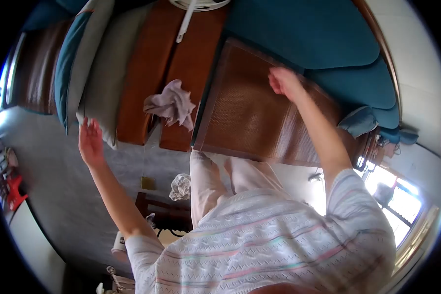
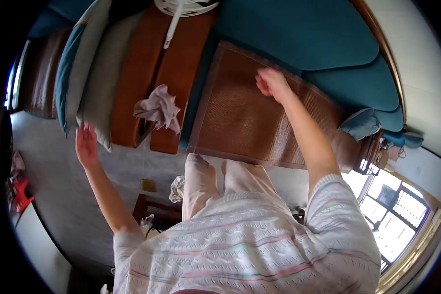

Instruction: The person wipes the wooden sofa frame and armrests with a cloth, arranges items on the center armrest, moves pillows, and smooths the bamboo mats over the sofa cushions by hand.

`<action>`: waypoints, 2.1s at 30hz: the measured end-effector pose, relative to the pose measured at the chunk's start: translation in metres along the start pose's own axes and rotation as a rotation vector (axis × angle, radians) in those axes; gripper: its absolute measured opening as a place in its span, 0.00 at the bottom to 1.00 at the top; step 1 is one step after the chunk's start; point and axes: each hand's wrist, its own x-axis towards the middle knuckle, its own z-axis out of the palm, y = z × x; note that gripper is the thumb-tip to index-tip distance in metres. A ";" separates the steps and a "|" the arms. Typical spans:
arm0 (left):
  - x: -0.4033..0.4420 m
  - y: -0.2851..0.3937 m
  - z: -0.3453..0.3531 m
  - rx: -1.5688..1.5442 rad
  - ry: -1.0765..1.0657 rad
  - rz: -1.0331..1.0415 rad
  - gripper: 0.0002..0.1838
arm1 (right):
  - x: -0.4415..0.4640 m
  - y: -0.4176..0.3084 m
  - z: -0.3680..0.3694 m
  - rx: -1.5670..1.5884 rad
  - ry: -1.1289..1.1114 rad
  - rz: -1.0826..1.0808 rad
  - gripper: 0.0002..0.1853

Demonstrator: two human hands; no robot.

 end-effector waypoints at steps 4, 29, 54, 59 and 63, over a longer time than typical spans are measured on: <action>-0.068 -0.132 0.152 0.129 -0.096 -0.302 0.12 | -0.030 0.146 -0.097 0.017 0.236 0.314 0.08; 0.205 -0.476 0.072 1.864 0.116 0.331 0.23 | 0.195 0.163 -0.327 -1.252 0.467 -0.139 0.21; 0.200 -0.485 0.136 2.207 0.060 0.847 0.17 | 0.246 0.211 -0.236 -1.152 0.881 -0.261 0.36; 0.293 -0.510 0.166 2.214 -0.148 0.921 0.28 | 0.247 0.216 -0.235 -1.179 0.927 -0.302 0.35; 0.315 -0.515 0.167 2.290 -0.062 0.843 0.31 | 0.250 0.218 -0.236 -1.218 0.961 -0.339 0.35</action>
